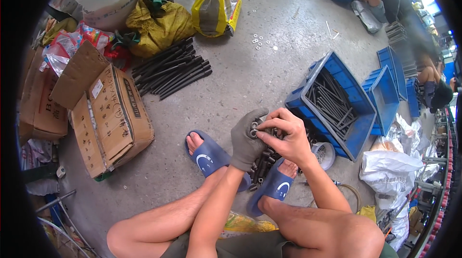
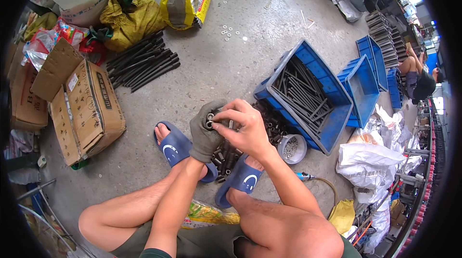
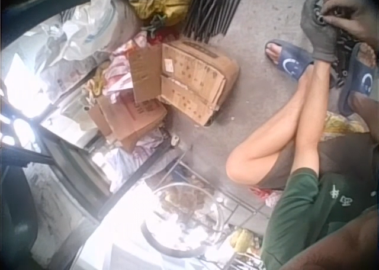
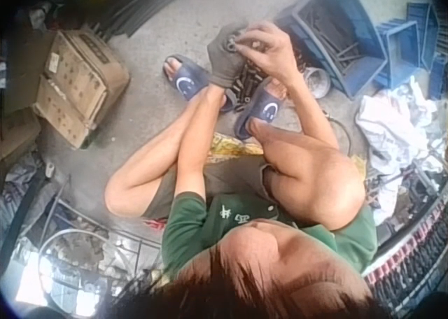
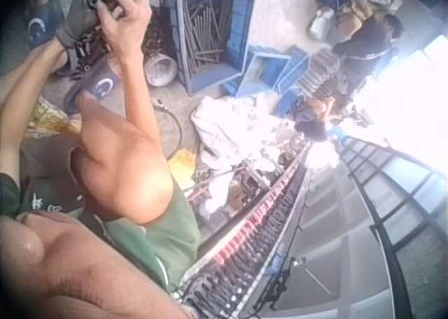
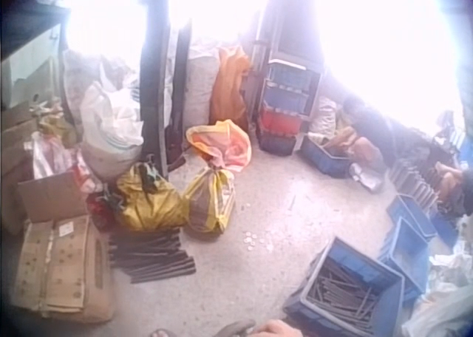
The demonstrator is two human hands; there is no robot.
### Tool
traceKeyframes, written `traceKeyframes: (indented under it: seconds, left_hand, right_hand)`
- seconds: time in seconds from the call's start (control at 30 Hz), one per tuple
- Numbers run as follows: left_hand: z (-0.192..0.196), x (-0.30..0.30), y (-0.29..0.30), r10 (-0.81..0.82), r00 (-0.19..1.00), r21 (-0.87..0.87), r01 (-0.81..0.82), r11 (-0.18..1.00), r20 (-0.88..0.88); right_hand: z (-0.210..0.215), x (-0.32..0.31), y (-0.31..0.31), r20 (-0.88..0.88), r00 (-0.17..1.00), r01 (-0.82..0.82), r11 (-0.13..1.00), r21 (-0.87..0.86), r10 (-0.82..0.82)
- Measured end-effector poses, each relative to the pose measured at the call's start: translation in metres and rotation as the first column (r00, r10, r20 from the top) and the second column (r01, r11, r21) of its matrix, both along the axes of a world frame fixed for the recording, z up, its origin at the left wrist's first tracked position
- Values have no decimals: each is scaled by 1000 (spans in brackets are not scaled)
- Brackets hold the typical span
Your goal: The person assembles metal rods by placing nuts and washers on them and tightening them with a pneumatic tool.
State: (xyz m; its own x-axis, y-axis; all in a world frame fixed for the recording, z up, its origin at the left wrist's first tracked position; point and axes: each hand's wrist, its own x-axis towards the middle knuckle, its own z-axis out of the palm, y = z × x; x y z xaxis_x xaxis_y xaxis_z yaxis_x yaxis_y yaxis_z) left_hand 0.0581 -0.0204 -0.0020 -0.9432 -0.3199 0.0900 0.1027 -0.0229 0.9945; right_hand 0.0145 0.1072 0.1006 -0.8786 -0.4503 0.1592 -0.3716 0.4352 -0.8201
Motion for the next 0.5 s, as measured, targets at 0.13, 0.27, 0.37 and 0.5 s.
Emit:
traceKeyframes:
  seconds: [0.13,0.27,0.37,0.5]
  left_hand:
    - [-2,1,1,-2,1000,13,1,1000,24]
    - [0,-2,1,-7,1000,-51,7,999,-4]
    - [4,-2,1,8,1000,-65,-9,998,-22]
    - [6,-2,2,-16,1000,-94,14,995,-26]
  right_hand:
    - [-5,0,-4,-104,994,-11,1000,11,13]
    - [-5,0,-5,-161,986,-53,999,10,54]
    - [-1,-2,-3,-145,985,-88,995,43,94]
    - [9,-3,0,-150,981,-113,989,90,126]
